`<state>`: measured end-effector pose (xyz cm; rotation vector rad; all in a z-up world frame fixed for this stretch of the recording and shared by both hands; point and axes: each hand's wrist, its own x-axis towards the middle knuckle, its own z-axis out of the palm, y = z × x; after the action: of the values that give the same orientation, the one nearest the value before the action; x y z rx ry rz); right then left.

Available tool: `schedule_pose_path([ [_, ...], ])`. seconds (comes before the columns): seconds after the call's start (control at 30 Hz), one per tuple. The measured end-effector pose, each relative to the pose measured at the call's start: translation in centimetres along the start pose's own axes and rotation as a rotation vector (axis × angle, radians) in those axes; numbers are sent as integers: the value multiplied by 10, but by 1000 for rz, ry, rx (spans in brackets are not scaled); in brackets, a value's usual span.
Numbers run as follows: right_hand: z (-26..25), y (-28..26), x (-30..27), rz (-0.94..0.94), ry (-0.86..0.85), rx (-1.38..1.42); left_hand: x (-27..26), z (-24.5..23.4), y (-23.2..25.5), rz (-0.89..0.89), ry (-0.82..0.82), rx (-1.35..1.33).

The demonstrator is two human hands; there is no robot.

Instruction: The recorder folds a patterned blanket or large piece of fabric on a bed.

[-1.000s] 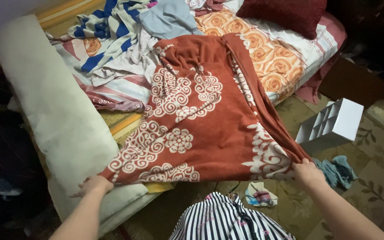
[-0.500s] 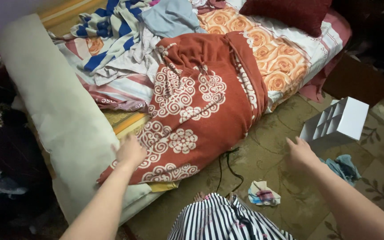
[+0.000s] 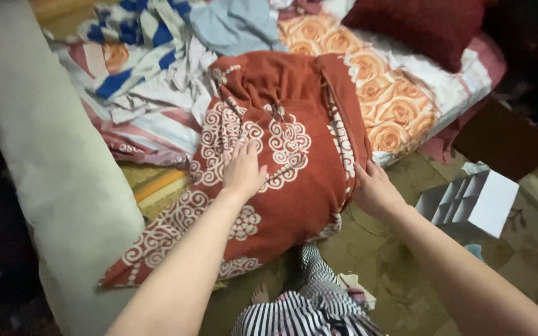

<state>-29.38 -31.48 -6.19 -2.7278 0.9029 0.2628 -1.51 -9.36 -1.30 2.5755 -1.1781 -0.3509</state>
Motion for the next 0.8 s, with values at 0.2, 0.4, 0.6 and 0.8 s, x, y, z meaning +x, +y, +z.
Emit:
schedule_pose_path([
  [0.2,-32,-3,63,-89,-45,71,58,34,37,24,-31,-39],
  [0.4,-35,3,109,-144,-89,72,91,57,48,-5,-124,-27],
  [0.6,-23,0,148,-123,-135,91,113,96,38,-36,-215,-6],
  [0.8,10,-5,187,-118,-201,125,120,155,23,-50,-336,11],
])
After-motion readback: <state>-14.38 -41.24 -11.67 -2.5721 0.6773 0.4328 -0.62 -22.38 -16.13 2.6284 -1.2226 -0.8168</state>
